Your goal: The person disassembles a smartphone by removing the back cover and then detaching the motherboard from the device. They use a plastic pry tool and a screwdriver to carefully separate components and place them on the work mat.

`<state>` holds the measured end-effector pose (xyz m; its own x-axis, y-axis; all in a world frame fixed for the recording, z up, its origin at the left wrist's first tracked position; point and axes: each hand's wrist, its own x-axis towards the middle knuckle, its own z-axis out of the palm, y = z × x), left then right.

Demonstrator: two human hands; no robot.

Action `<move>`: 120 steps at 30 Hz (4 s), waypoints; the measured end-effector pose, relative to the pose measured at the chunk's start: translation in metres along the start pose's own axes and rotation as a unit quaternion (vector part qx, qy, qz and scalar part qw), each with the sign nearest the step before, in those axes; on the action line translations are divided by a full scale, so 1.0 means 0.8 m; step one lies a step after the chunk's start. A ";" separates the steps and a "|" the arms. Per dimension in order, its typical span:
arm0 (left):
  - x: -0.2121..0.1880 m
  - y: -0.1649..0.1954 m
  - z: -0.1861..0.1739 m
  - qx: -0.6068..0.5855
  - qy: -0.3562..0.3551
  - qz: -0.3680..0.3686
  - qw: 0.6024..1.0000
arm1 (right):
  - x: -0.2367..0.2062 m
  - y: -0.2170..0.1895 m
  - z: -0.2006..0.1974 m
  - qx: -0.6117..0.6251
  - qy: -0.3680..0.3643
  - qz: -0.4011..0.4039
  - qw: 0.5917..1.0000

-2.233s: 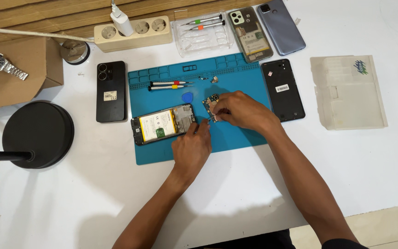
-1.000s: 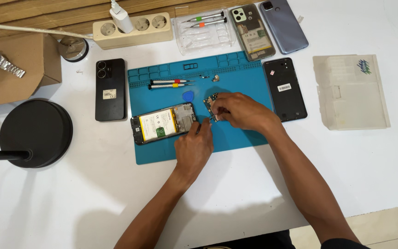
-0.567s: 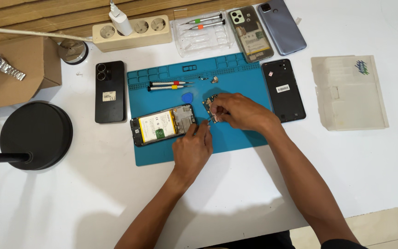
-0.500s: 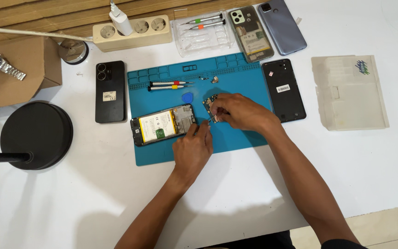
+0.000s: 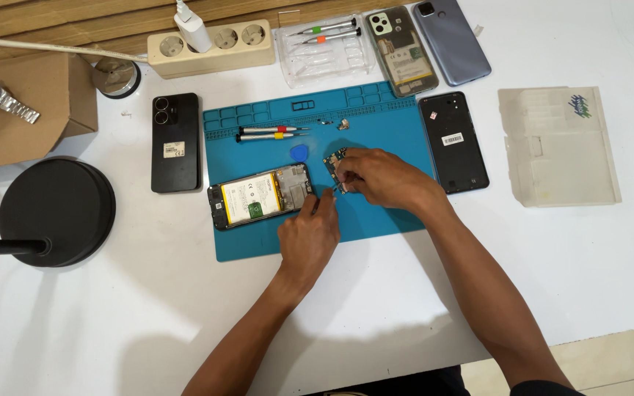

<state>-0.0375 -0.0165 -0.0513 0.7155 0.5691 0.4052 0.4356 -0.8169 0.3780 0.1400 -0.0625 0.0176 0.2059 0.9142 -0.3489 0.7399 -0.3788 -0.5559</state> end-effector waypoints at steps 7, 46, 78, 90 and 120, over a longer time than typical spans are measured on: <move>0.001 0.001 0.002 -0.019 0.007 0.001 1.000 | 0.001 0.003 0.001 0.011 0.001 -0.001 1.000; -0.004 0.000 -0.001 -0.006 -0.004 0.002 1.000 | 0.000 -0.001 0.002 -0.017 -0.015 0.008 1.000; 0.002 -0.008 -0.015 -0.137 0.071 -0.034 0.987 | -0.002 0.004 0.000 -0.003 0.060 -0.069 0.996; 0.004 -0.013 -0.007 -0.199 0.076 -0.038 0.976 | 0.002 0.018 0.046 -0.195 0.186 -0.161 0.949; 0.006 -0.012 -0.003 -0.208 0.047 -0.057 0.975 | 0.011 0.016 0.043 -0.190 0.158 -0.145 0.958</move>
<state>-0.0396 -0.0052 -0.0506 0.6134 0.6760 0.4085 0.2356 -0.6503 0.7223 0.1289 -0.0643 -0.0184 0.0946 0.9938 0.0583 0.9629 -0.0765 -0.2586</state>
